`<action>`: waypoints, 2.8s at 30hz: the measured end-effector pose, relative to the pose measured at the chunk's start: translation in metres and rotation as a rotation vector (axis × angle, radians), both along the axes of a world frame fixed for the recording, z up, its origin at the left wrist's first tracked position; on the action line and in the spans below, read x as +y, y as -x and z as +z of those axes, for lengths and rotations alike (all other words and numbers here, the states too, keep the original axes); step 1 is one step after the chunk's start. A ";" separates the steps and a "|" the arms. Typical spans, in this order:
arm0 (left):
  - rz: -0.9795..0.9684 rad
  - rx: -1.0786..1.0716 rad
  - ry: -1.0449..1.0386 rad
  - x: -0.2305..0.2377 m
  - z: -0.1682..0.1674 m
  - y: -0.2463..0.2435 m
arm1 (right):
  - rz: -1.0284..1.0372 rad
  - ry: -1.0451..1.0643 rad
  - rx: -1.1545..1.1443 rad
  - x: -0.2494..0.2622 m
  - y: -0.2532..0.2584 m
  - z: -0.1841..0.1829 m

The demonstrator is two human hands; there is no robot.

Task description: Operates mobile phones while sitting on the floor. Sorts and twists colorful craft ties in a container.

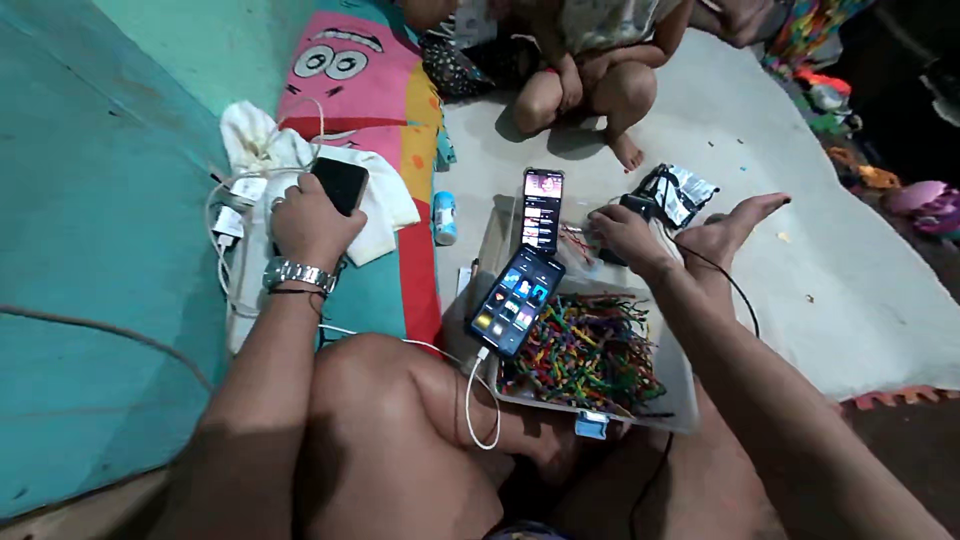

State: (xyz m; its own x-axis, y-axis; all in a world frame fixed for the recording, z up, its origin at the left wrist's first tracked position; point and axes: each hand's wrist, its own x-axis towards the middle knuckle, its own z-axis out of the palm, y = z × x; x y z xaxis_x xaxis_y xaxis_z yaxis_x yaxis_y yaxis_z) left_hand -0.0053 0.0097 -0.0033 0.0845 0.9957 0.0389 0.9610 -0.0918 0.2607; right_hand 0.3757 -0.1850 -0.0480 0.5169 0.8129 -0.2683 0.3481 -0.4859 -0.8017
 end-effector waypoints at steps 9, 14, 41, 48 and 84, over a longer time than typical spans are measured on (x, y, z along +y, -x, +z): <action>0.172 -0.147 0.052 0.013 0.000 0.015 | -0.116 0.002 0.671 0.068 0.002 -0.068; 0.016 -0.272 -0.020 -0.014 0.005 0.016 | -0.115 -0.100 0.487 0.059 -0.003 -0.061; -0.491 -1.672 1.191 -0.156 0.018 -0.074 | 0.281 -0.436 0.166 -0.058 0.157 0.083; -0.512 -1.711 1.228 -0.155 0.017 -0.071 | 0.336 -0.445 0.079 -0.059 0.160 0.076; -0.625 -1.641 1.218 -0.162 0.011 -0.073 | 0.217 -0.810 -0.762 -0.062 0.151 0.070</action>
State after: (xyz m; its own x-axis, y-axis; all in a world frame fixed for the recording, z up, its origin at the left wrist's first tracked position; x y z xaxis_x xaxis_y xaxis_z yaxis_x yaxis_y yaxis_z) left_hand 0.0681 -0.1518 0.0080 0.8968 0.4361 -0.0749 -0.2224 0.5905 0.7758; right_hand 0.2243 -0.2474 0.0221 0.1480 0.6965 0.7021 0.8939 0.2096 -0.3963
